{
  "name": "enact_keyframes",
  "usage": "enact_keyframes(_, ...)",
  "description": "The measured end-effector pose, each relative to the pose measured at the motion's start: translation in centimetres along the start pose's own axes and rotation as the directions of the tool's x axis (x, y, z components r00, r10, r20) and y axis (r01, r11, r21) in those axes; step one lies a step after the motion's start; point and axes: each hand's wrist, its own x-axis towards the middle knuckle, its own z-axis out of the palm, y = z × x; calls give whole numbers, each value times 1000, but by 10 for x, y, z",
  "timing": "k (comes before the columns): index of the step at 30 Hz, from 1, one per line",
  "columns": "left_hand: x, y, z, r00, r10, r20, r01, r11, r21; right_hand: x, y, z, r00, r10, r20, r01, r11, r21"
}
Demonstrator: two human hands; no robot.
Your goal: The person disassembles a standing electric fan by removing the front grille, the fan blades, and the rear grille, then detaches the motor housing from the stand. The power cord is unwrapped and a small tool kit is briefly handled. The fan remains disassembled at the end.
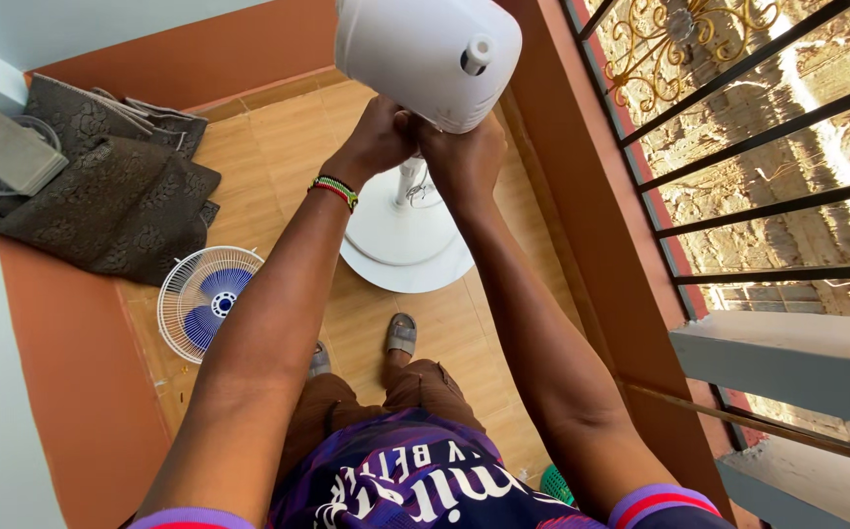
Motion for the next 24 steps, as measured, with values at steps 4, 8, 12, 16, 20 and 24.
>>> enact_keyframes(4,6,2,-14,930,-306,202,344,920,-188,-4,-8,2,993,-110,-46,102,984,-146)
enact_keyframes(8,25,-2,-33,767,-465,441,522,853,-7,-1,-4,3,993,-122,-3,119,976,-180)
enact_keyframes(12,36,0,-39,705,-489,513,494,858,138,0,6,4,984,-179,18,180,975,-129)
enact_keyframes(16,22,29,-38,871,-338,356,338,939,65,-1,17,1,981,-195,-21,191,974,-125)
enact_keyframes(20,-30,90,-34,983,-172,70,184,945,-270,-3,29,-2,982,-187,21,186,982,10)
enact_keyframes(24,-51,143,-31,995,-71,-66,15,782,-624,4,41,2,953,-257,160,189,918,350)
